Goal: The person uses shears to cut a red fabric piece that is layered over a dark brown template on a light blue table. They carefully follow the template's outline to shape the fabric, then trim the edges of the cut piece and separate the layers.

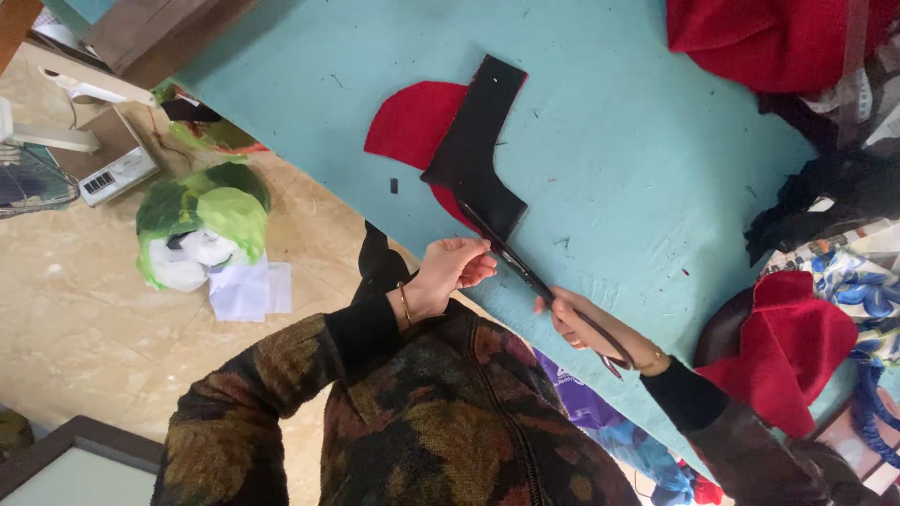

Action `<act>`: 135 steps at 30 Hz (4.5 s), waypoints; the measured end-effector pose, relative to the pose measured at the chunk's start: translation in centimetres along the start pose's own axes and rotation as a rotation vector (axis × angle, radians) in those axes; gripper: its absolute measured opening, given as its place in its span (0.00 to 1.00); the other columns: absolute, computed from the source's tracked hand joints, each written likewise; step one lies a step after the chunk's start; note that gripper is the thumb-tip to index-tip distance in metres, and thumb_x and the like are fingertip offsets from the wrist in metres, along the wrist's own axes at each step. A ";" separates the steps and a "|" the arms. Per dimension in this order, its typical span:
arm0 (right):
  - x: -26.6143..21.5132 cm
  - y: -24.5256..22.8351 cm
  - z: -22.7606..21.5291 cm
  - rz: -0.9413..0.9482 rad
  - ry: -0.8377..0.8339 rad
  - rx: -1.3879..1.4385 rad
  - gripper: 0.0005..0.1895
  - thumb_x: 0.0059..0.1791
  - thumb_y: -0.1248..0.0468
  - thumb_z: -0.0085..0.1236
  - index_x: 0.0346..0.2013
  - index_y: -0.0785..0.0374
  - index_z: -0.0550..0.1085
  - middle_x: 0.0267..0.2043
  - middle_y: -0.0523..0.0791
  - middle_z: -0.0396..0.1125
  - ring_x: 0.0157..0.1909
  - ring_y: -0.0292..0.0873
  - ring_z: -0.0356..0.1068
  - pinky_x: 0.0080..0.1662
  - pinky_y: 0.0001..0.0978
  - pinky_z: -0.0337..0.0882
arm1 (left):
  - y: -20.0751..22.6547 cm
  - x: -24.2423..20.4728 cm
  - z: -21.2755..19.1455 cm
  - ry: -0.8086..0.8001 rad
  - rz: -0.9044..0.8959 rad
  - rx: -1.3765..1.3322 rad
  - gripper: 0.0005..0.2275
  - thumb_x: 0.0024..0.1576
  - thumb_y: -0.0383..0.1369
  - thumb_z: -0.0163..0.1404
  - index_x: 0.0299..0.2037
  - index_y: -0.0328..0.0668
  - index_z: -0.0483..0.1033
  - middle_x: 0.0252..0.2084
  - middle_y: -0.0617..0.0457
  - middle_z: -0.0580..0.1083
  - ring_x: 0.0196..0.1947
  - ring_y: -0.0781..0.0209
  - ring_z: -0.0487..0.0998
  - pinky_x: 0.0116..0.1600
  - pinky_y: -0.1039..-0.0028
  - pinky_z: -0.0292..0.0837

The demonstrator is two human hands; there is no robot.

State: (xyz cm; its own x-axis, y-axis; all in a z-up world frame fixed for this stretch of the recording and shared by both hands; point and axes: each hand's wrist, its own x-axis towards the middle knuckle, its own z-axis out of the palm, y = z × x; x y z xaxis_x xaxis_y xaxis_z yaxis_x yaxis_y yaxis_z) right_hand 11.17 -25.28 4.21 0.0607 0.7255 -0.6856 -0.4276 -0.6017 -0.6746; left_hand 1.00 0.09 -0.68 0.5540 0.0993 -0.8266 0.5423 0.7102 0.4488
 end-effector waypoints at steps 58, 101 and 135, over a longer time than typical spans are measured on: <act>16.5 -9.8 24.2 0.249 0.926 -0.033 0.27 0.57 0.38 0.24 0.36 0.41 0.74 0.27 0.40 0.74 0.41 0.47 0.77 0.43 0.35 0.73 | 21.8 6.4 -9.7 -0.395 1.569 1.657 0.22 0.68 0.30 0.40 0.74 0.42 0.57 0.76 0.47 0.57 0.76 0.52 0.58 0.76 0.49 0.49; 24.5 -15.9 18.6 0.129 1.105 0.597 0.31 0.52 0.29 0.42 0.36 0.54 0.64 0.21 0.45 0.62 0.21 0.40 0.66 0.25 0.31 0.72 | 27.5 13.1 -4.7 -0.384 1.540 1.597 0.16 0.67 0.30 0.44 0.65 0.53 0.69 0.72 0.64 0.63 0.63 0.56 0.64 0.54 0.65 0.60; 18.9 -16.2 15.7 -0.233 1.242 0.397 0.20 0.59 0.47 0.40 0.37 0.60 0.66 0.21 0.45 0.55 0.22 0.39 0.58 0.26 0.31 0.61 | 28.1 12.4 -4.3 -0.448 1.574 1.520 0.32 0.60 0.59 0.51 0.68 0.51 0.66 0.69 0.55 0.66 0.62 0.52 0.65 0.53 0.62 0.62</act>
State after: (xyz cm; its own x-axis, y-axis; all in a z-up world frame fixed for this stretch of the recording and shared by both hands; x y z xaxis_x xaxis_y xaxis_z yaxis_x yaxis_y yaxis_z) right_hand 5.15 3.43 6.51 0.8572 -0.1162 -0.5017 -0.5149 -0.2131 -0.8303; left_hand 20.46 24.26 0.21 0.8445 -0.3991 0.3571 -0.5337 -0.6827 0.4990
